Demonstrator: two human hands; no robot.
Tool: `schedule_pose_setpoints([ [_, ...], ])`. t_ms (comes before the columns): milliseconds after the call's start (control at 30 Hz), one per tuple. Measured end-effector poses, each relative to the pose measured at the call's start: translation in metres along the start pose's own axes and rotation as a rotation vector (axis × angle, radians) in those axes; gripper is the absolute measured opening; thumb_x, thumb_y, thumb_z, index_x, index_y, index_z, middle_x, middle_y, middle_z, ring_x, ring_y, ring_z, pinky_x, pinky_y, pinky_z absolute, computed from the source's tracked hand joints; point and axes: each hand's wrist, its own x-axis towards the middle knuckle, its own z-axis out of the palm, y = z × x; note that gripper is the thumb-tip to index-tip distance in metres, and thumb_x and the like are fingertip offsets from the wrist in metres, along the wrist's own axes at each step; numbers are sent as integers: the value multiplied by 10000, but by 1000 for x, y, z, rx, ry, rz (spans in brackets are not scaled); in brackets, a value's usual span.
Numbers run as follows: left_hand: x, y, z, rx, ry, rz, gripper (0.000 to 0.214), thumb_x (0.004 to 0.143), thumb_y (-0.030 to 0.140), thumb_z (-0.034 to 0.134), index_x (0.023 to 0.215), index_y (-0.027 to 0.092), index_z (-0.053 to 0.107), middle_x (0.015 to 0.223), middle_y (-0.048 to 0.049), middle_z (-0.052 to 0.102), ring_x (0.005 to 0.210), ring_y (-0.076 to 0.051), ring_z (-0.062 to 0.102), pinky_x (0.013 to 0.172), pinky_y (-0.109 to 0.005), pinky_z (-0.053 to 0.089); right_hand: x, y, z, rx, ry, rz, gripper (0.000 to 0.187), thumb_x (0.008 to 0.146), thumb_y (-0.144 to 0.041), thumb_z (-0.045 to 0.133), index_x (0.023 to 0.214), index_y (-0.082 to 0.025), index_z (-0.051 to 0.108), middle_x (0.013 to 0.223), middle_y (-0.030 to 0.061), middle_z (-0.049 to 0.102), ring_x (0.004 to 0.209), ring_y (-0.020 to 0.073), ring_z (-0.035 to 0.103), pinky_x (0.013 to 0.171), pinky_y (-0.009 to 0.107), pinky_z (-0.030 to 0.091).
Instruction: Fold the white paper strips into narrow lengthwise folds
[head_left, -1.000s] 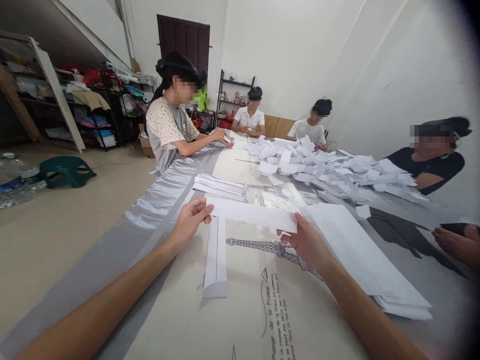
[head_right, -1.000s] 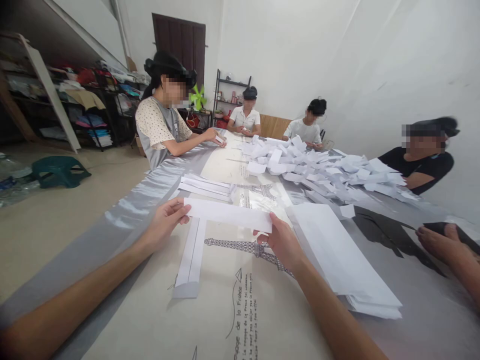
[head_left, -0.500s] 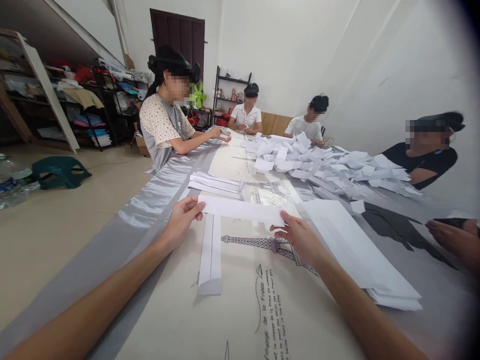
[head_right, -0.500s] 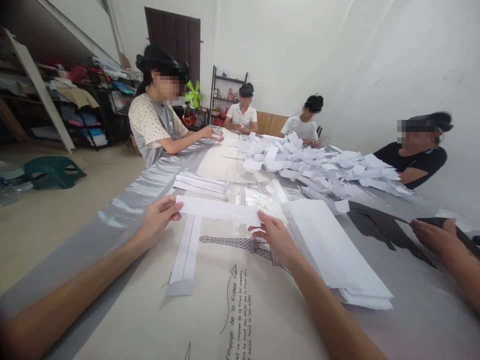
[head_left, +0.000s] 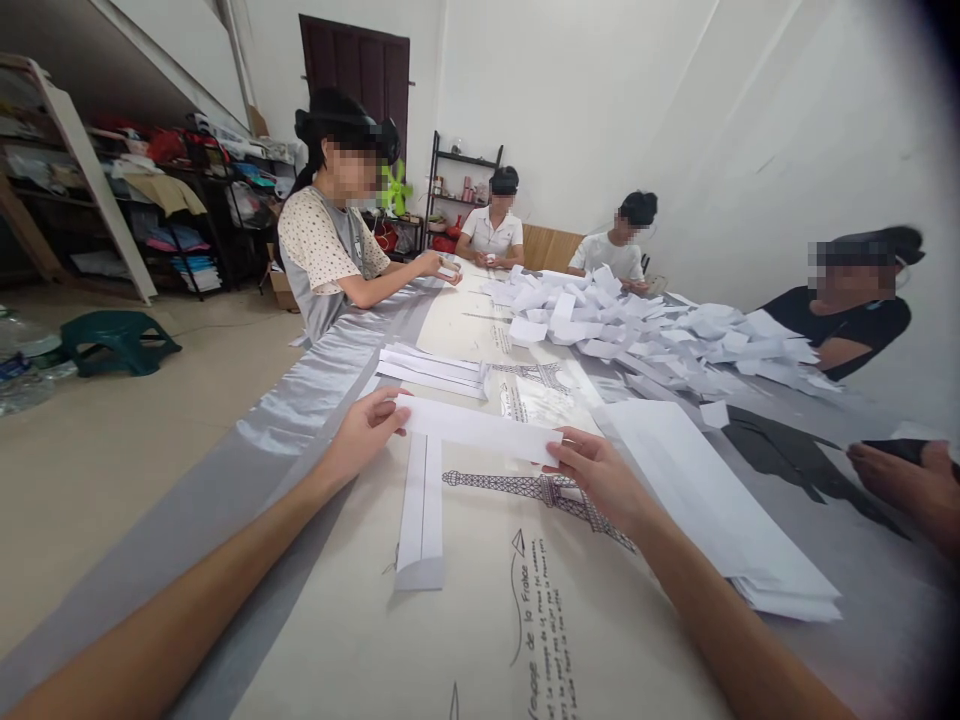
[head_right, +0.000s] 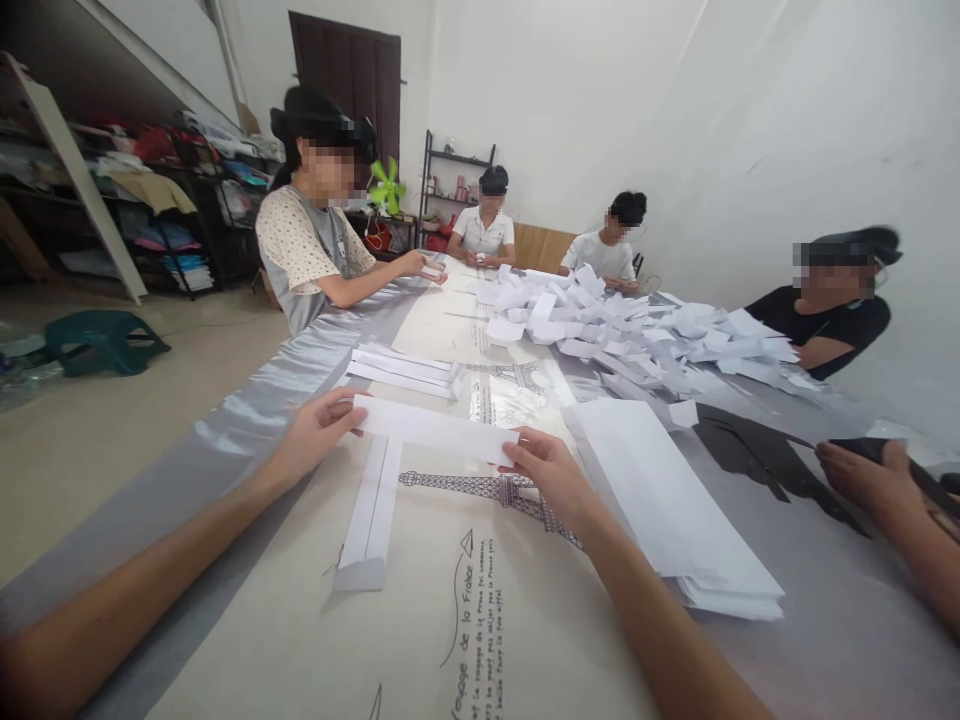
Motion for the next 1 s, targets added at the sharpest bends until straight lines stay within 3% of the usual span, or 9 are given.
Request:
schedule_pose_setpoints([
  [133,0,-11,-4,374,52,169,432,929,393,580,1329,230,562,1046,-44,705,1002,-230,659,971,-381,478,-1,3,1,-39,-10,14,282,867,-488,742,1019,-252,767,1062,64,753,1048,265,675,1020,431,467],
  [267,-3,-17,1,579,99,367,463,978,315,544,1431,252,471,1353,-92,607,1236,-254,572,1065,-430,440,-2,1,5,-112,58,18,286,863,-497,734,1003,-253,783,988,57,767,1049,287,680,961,433,469],
  [433,-5,-10,8,829,107,783,215,998,162,523,1103,250,689,1191,-77,684,1177,-248,587,1019,-441,450,-4,-1,12,-175,57,-11,260,867,-446,721,1040,-267,798,1143,61,759,1083,273,666,960,421,472],
  [567,-6,-4,6,887,64,945,245,982,91,529,1029,252,707,997,-34,731,979,-197,628,841,-349,477,-1,2,16,-193,67,-75,218,863,-401,711,1025,-286,801,1256,50,725,1206,277,631,1019,440,486],
  [700,-1,-8,-8,939,151,843,261,998,140,508,1011,256,741,1006,-34,746,870,-190,602,784,-329,485,2,3,-8,-484,177,-251,397,897,-403,655,1276,-291,697,1351,66,665,1153,281,648,959,474,545],
  [800,5,-22,-25,974,155,601,321,1015,238,451,990,241,771,1004,-65,746,885,-233,598,765,-354,508,2,3,-50,-773,468,-245,460,910,-430,612,1322,-229,653,1352,106,657,1120,314,654,934,506,551],
  [900,10,-38,-34,975,58,384,345,978,318,454,973,238,790,988,-83,767,925,-283,615,811,-413,519,0,11,-91,-1076,597,-95,493,912,-361,596,1357,-150,599,1433,146,589,1315,326,546,1089,478,444],
  [1000,12,-47,-31,977,13,288,383,970,388,437,1038,230,780,1088,-82,775,1082,-317,616,965,-481,487,-1,24,-110,-1214,565,124,525,880,-295,615,1367,-106,575,1424,204,580,1322,369,536,1064,493,446],
])
